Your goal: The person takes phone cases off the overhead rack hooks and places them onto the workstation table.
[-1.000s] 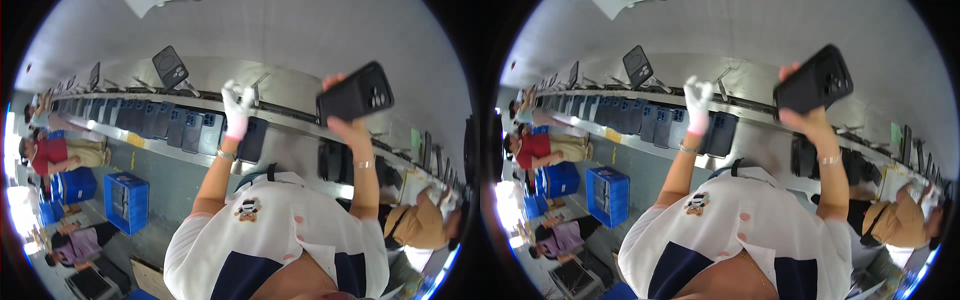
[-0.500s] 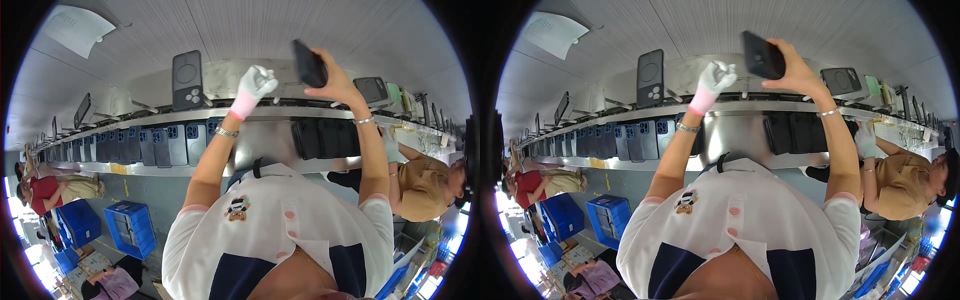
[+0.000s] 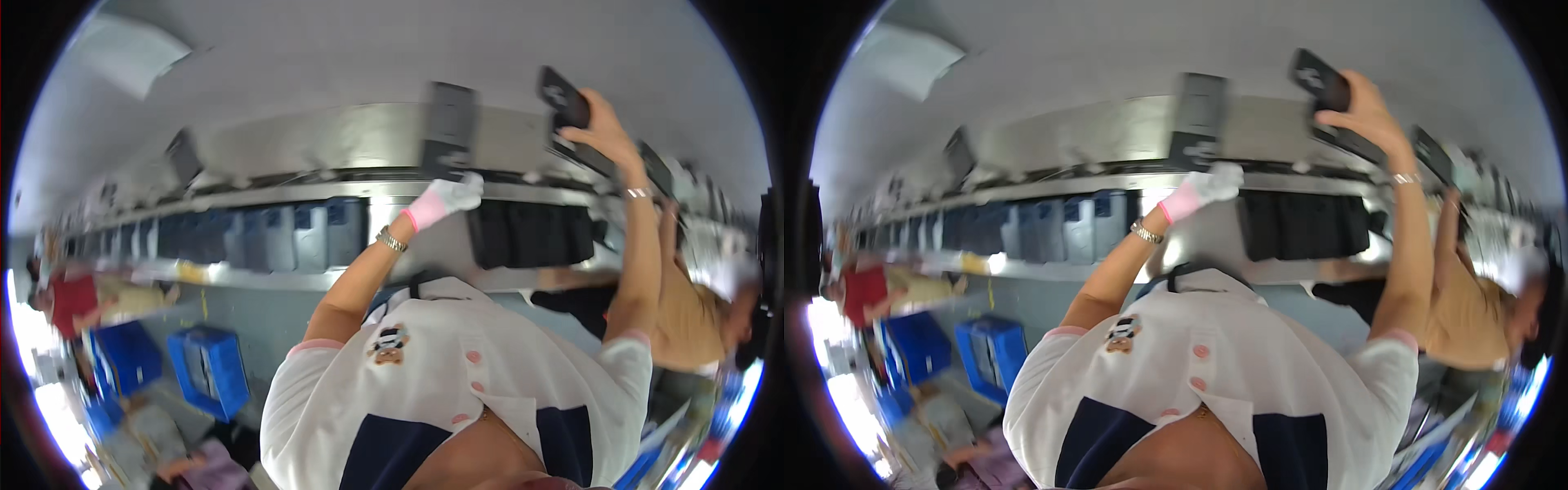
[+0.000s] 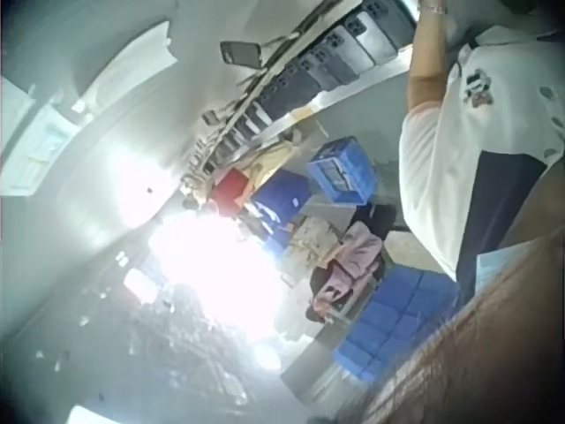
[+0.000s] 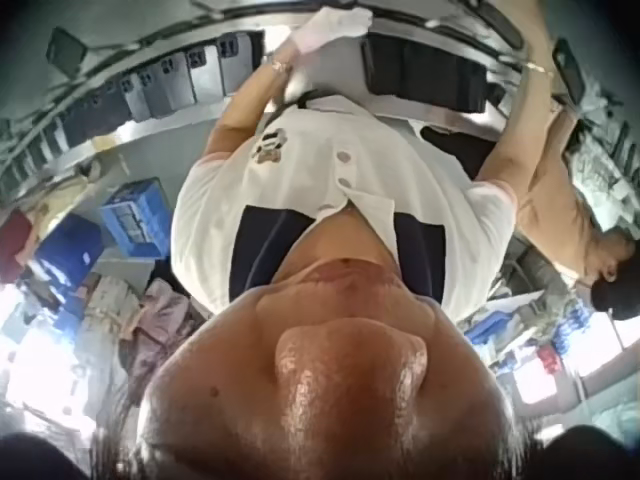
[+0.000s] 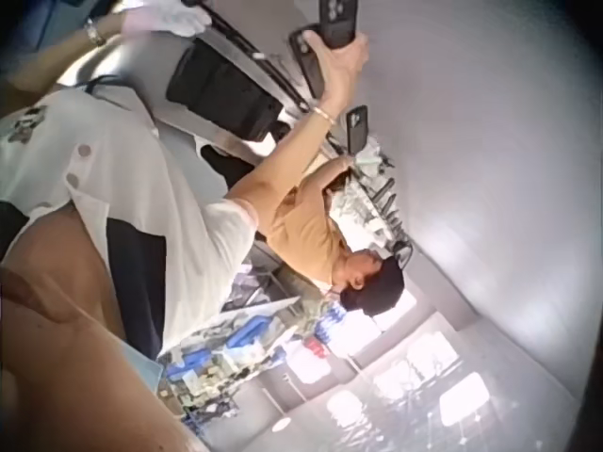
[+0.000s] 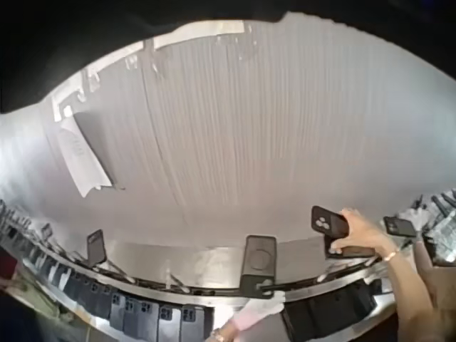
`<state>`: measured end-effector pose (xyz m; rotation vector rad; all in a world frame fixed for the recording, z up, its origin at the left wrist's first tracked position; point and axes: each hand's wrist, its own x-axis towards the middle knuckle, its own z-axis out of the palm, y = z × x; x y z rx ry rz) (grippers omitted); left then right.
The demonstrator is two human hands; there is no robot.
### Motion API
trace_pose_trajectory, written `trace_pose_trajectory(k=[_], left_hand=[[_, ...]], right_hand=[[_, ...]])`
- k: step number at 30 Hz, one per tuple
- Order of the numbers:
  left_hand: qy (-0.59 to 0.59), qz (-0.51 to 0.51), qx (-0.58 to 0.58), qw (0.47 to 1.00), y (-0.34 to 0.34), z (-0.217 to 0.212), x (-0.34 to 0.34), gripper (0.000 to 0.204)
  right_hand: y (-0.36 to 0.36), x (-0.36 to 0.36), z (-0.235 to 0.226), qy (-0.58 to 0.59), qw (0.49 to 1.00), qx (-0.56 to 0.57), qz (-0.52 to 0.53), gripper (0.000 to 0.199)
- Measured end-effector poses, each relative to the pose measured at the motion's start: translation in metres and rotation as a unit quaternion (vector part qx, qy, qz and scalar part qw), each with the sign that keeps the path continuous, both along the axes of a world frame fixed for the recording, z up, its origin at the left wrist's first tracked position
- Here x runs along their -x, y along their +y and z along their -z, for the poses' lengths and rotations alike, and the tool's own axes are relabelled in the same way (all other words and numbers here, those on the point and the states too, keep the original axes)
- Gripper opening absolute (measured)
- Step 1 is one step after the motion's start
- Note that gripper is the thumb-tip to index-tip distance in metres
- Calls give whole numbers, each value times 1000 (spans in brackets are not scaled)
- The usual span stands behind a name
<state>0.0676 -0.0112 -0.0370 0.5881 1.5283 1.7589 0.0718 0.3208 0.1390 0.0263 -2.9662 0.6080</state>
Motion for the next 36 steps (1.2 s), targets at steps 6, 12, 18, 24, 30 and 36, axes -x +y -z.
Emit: trace_pose_trajectory(k=[6, 12, 18, 24, 30, 36], left_hand=[[-28, -284, -8, 958, -198, 39, 0, 45], [198, -653, 111, 722, -355, -10, 50, 114], [178, -724, -65, 663, -352, -36, 101, 100], [105, -517, -122, 841, -343, -44, 114, 33], [90, -379, -157, 908, -291, -53, 84, 22], [92, -286, -152, 942, -211, -54, 67, 30]], right_hand=[[-91, 47, 10, 53, 983, 153, -91, 84], [-265, 102, -1, 33, 865, 397, -305, 89], [-389, 124, -2, -46, 801, 473, -364, 93], [-387, 151, 6, -85, 866, 391, -300, 90], [-338, 98, 24, -84, 837, 458, -289, 96], [-331, 72, -3, -36, 948, 201, -243, 102]])
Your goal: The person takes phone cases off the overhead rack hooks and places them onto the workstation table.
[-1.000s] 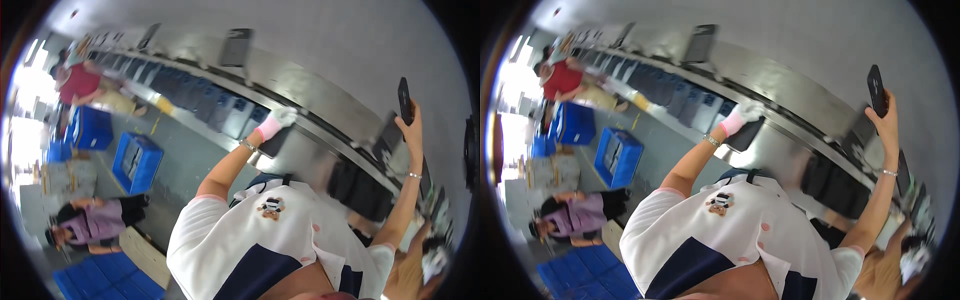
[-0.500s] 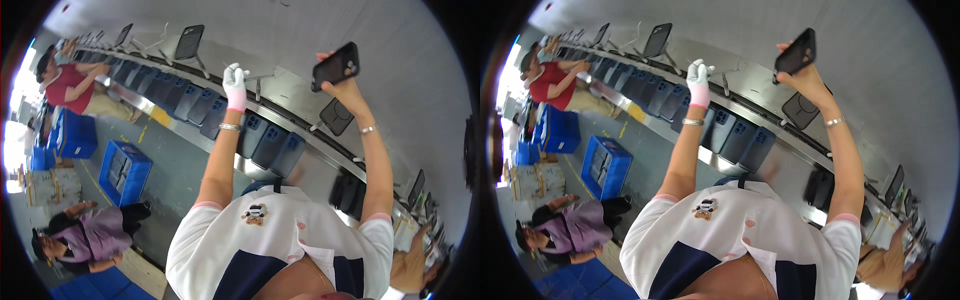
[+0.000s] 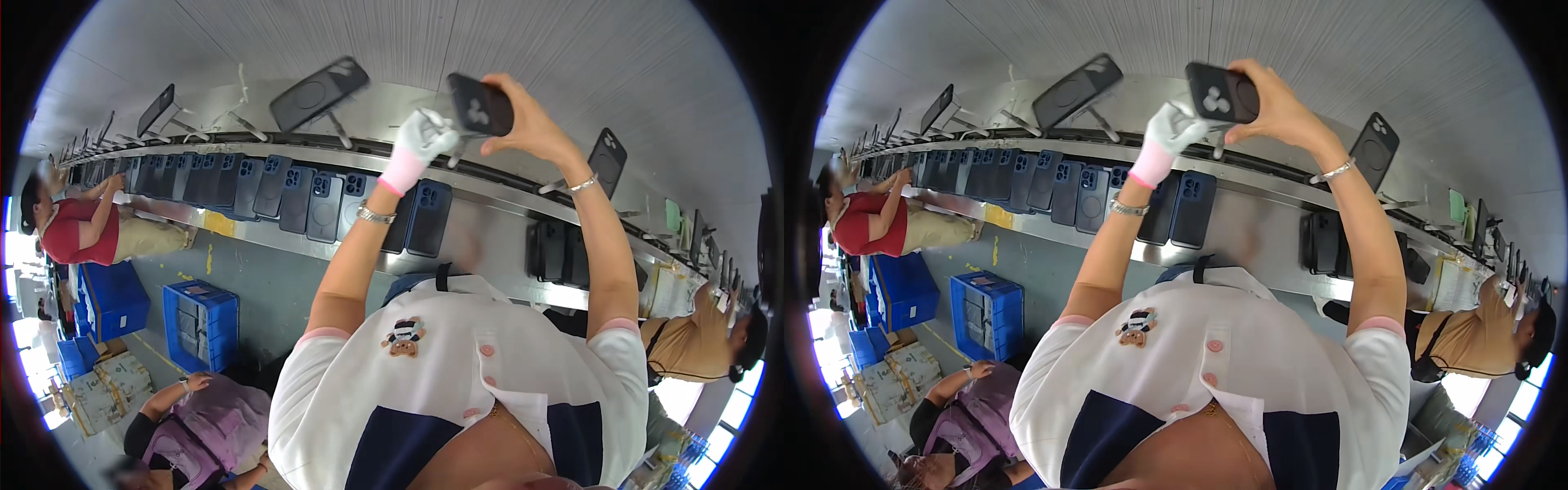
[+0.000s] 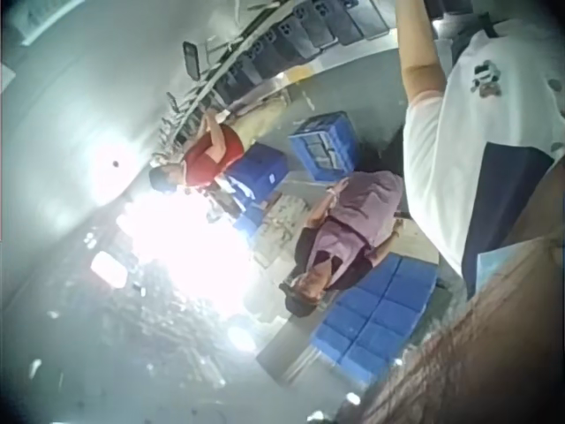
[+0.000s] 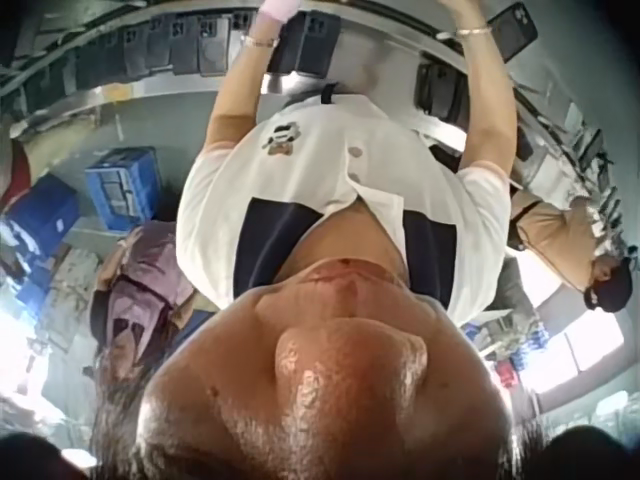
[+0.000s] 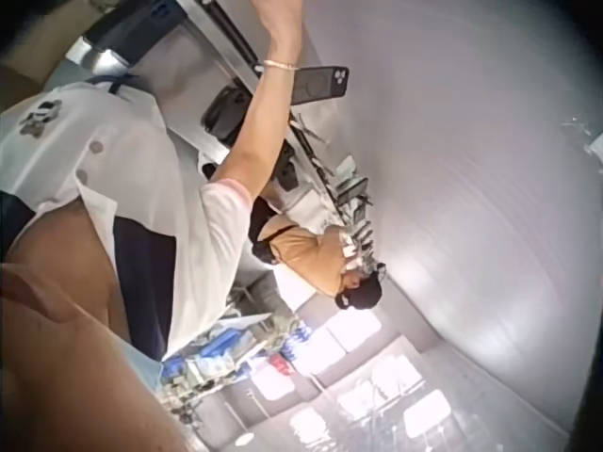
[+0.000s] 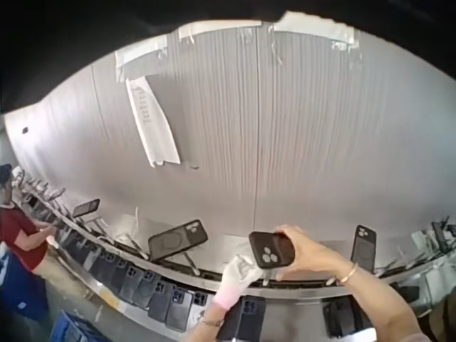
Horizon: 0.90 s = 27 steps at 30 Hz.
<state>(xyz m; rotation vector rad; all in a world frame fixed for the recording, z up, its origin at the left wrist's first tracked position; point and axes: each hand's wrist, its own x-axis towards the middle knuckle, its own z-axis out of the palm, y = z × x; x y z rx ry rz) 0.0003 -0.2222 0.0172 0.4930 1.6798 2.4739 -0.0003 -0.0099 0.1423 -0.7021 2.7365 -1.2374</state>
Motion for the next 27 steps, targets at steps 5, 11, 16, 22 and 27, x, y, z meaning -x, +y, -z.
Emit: trace_pose_trajectory(k=[5, 11, 16, 22, 27], left_hand=[[5, 0, 230, 973, 72, -13, -16, 53], [-1, 52, 1, 999, 138, 30, -42, 54], [-88, 57, 166, 981, 83, 76, -99, 47], [-139, 44, 199, 969, 68, 102, -143, 38], [-170, 1, 205, 964, 56, 92, -161, 39]], right_hand=[[41, -18, 14, 83, 968, -237, -15, 95], [125, -74, 39, 239, 950, -174, 107, 89], [164, -178, 104, 247, 903, -24, 350, 58], [195, -222, 315, -63, 891, -194, 406, 104], [164, -216, 313, -157, 857, -259, 416, 109]])
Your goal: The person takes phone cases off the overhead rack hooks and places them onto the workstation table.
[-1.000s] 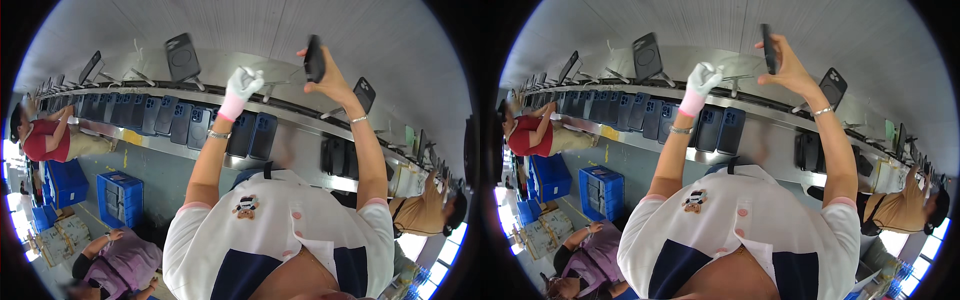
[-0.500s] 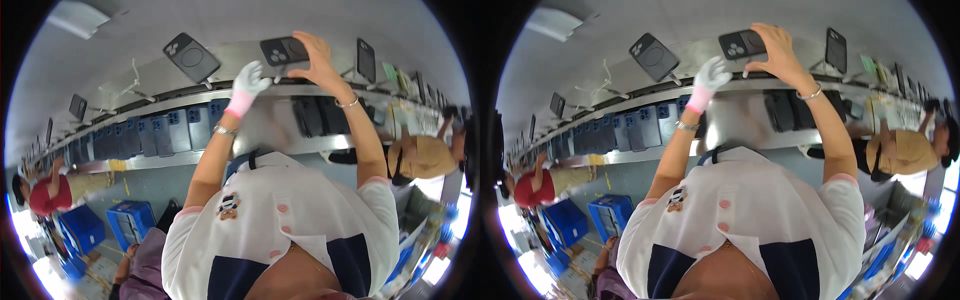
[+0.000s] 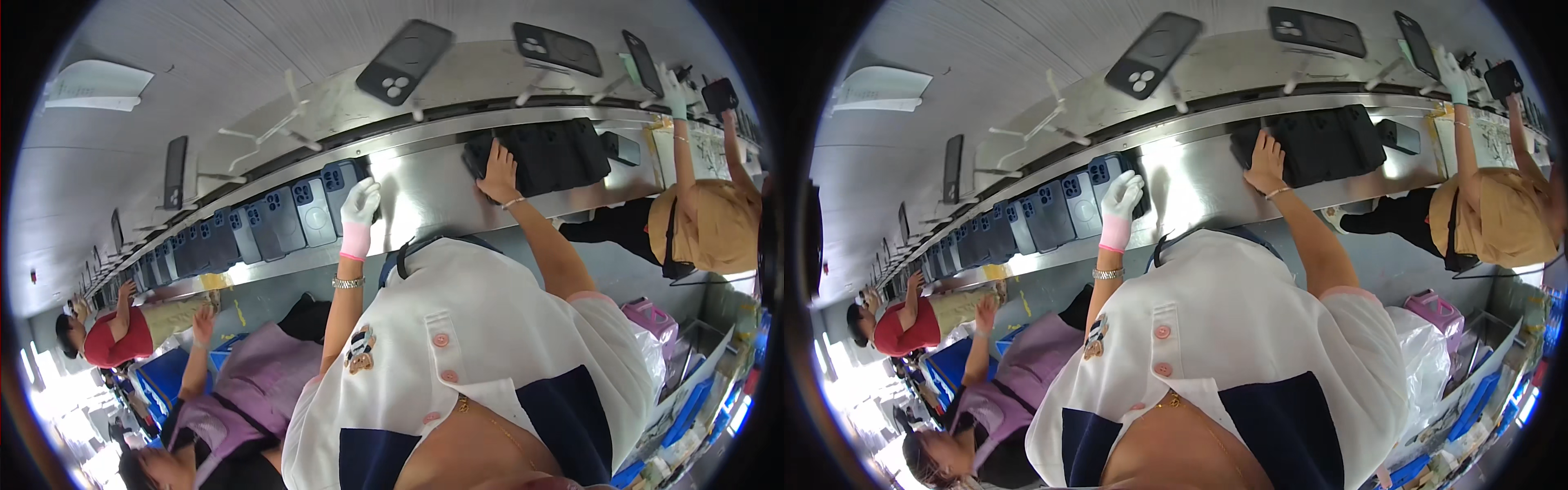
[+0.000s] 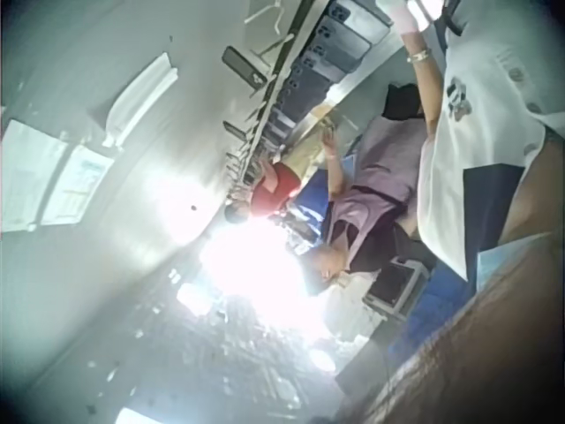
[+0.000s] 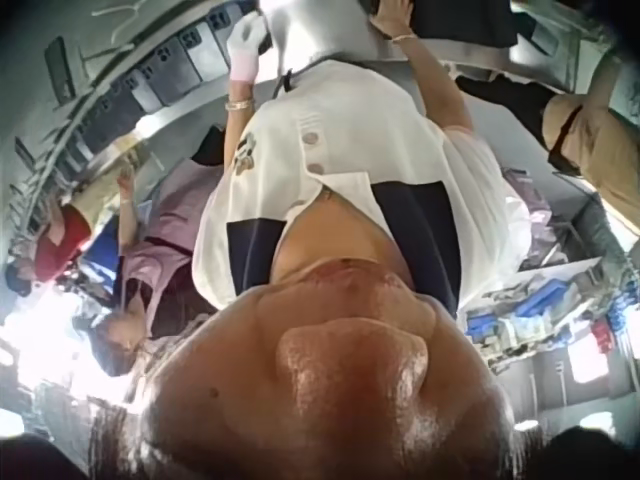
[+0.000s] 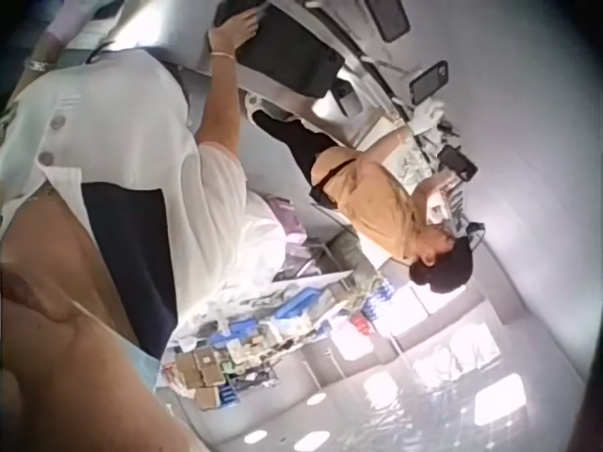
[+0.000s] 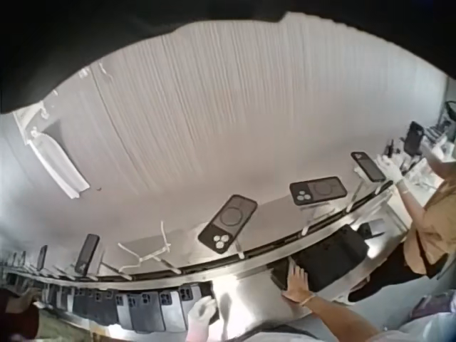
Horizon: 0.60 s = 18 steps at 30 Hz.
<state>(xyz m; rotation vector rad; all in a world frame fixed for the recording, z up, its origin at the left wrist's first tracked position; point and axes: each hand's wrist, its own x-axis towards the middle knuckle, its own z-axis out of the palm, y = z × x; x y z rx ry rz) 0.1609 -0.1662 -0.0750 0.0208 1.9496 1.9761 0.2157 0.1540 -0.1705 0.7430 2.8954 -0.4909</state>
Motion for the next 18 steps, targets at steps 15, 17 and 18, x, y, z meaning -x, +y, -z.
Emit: trace_pose_trajectory(k=[15, 17, 18], left_hand=[[116, -220, -9, 968, -108, -29, 48, 50], [133, -308, 5, 942, -136, -35, 76, 69], [111, -346, -19, 932, -145, -46, 91, 83]], right_hand=[[-15, -17, -79, -32, 976, 55, -209, 98], [-29, 0, -124, -18, 955, 199, -220, 96], [-40, 5, -146, -5, 914, 344, -214, 95]])
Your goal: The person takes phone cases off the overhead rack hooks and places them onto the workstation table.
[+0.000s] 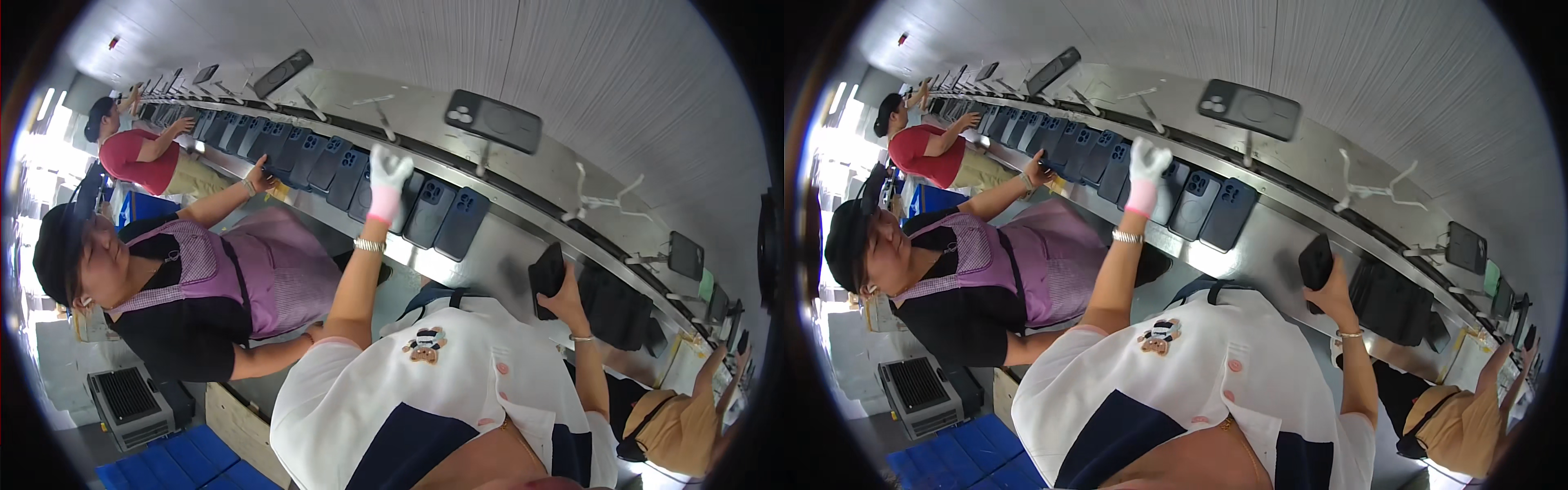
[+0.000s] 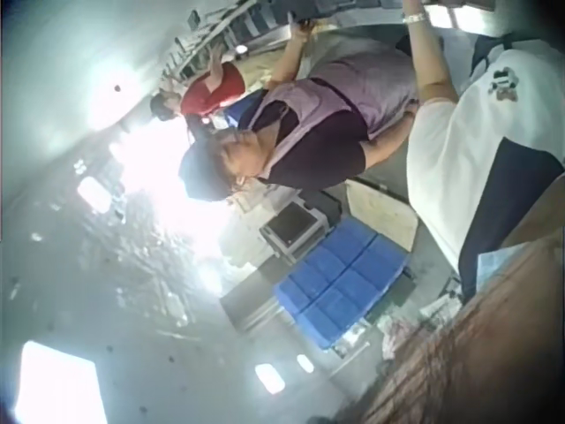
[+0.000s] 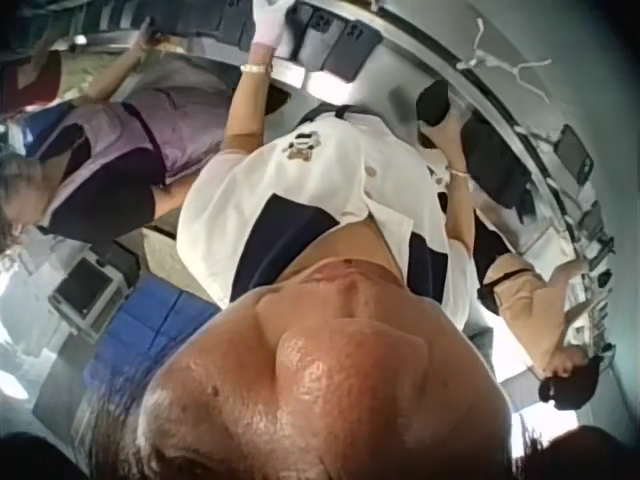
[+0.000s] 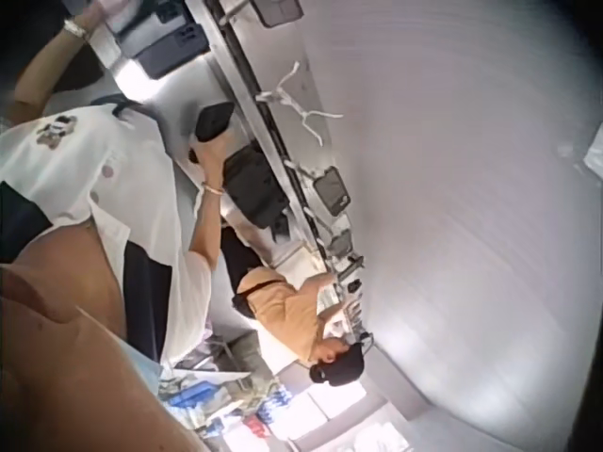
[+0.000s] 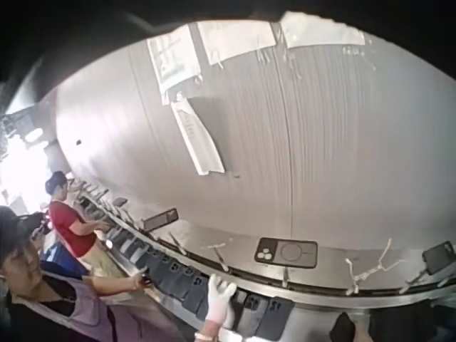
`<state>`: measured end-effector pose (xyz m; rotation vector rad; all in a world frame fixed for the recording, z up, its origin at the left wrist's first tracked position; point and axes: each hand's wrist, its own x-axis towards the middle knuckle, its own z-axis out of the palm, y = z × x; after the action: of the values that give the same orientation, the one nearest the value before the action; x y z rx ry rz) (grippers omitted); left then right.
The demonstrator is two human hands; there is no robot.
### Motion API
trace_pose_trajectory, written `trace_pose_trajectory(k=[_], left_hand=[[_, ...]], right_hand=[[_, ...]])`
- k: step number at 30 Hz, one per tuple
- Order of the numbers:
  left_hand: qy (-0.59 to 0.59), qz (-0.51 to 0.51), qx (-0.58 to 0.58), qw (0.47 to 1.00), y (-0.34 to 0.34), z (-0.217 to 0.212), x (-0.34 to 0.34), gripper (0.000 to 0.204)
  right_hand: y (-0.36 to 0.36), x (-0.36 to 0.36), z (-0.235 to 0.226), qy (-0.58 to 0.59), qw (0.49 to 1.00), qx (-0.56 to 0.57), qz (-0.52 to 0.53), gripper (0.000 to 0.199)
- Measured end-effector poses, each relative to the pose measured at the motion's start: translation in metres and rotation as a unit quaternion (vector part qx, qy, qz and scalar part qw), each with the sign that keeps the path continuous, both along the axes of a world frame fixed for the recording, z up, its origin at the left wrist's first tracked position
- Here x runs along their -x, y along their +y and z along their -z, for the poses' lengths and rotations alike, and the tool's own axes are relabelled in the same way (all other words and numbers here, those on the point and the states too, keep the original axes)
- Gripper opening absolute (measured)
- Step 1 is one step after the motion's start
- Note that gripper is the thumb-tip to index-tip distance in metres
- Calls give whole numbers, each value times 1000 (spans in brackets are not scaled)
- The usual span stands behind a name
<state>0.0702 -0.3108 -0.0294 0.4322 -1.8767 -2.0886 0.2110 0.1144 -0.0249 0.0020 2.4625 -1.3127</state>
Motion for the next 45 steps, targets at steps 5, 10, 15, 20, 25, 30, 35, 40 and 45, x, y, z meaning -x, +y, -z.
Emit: trace_pose_trajectory(k=[5, 10, 15, 20, 25, 30, 35, 40, 45], left_hand=[[23, -73, 46, 996, -18, -45, 78, 107], [112, 148, -11, 983, 7, -62, 107, 44], [95, 332, -101, 933, 54, -63, 99, 40], [105, 425, -126, 890, 110, -64, 72, 22], [141, 429, -15, 892, 190, -61, 60, 32], [159, 403, 77, 898, 259, -57, 41, 37], [89, 476, -153, 862, 304, -57, 16, 51], [-30, 488, -58, 871, 219, -2, -12, 44], [-5, 302, -57, 952, 109, 11, -15, 40]], right_hand=[[-86, 65, -126, 126, 925, 348, -87, 97], [-120, 158, -176, 252, 914, 317, -16, 91], [-89, 174, -180, 180, 959, 220, -10, 75], [-43, 142, -173, 224, 951, 213, 16, 84], [-32, 153, -186, 318, 933, -131, -107, 85], [1, 154, -186, 270, 894, -311, -177, 78], [74, 135, -200, 186, 925, -309, -123, 84], [135, 107, -207, 275, 946, -160, 60, 100], [121, 70, -196, 263, 951, 127, 107, 85]])
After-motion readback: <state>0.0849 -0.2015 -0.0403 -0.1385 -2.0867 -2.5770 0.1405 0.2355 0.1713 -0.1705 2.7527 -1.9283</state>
